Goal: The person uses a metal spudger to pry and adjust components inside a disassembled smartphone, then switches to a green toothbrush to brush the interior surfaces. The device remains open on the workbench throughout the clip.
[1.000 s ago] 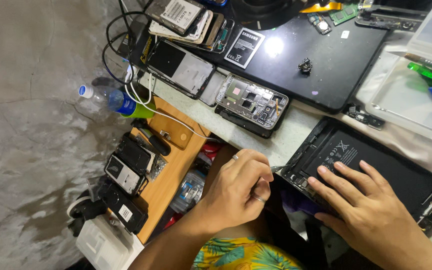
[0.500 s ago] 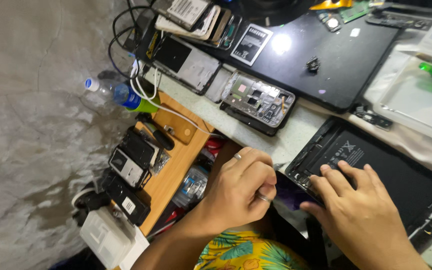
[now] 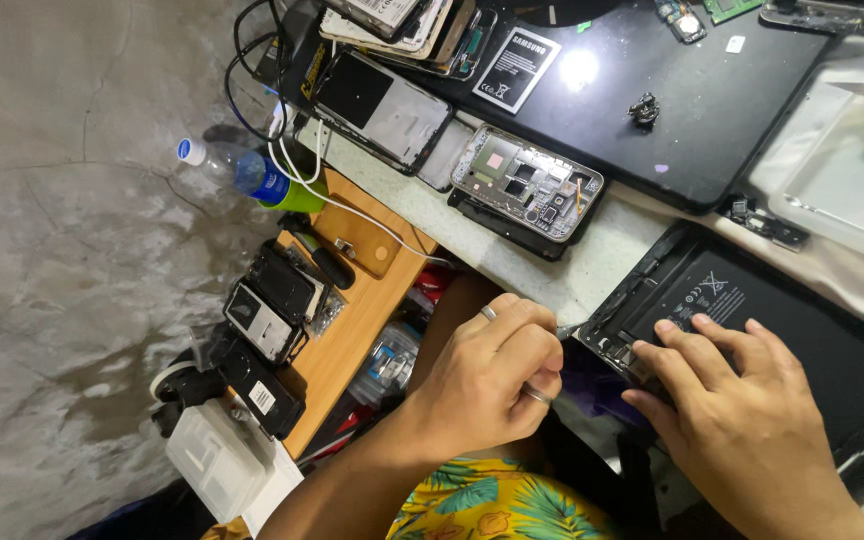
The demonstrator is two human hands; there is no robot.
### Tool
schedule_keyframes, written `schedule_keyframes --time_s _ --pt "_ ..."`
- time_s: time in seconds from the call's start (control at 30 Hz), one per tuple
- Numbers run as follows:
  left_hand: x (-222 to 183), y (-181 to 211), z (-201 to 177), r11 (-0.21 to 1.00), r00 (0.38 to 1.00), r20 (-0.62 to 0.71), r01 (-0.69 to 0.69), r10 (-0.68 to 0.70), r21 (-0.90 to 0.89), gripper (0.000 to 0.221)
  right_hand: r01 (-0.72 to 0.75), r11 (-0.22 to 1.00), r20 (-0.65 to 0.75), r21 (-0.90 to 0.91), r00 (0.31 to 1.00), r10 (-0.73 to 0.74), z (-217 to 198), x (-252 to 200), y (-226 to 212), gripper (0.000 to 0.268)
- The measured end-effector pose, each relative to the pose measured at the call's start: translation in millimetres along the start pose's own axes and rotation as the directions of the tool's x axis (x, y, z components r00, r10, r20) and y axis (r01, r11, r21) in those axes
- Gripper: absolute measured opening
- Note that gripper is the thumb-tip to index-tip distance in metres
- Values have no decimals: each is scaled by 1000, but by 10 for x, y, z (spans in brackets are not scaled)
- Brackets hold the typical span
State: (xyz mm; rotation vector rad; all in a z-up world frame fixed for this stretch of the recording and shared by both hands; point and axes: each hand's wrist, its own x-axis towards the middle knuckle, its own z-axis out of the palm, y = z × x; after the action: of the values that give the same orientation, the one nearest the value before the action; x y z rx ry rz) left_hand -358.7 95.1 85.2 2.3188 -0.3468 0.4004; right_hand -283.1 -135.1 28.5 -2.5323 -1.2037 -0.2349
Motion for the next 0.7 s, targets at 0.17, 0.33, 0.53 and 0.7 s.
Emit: schedule_keyframes --time_s 0.17,0.33,0.53,0.7 --pt "190 122 -119 1000 996 -84 25 -26 -12 30 20 998 -34 52 999 -19 -28 25 21 45" --pt "473 -16 134 985 982 -165 63 -91 -163 23 34 990 -65 134 998 -25 -67 24 53 44" --pt "1119 -381 870 938 980 -161 -161 115 -307 17 18 974 -73 225 997 -1 -62 7 116 40" --pt "1691 -419 1252 965 974 -16 -226 226 -133 10 37 969 -113 244 994 -10 -41 -28 127 38"
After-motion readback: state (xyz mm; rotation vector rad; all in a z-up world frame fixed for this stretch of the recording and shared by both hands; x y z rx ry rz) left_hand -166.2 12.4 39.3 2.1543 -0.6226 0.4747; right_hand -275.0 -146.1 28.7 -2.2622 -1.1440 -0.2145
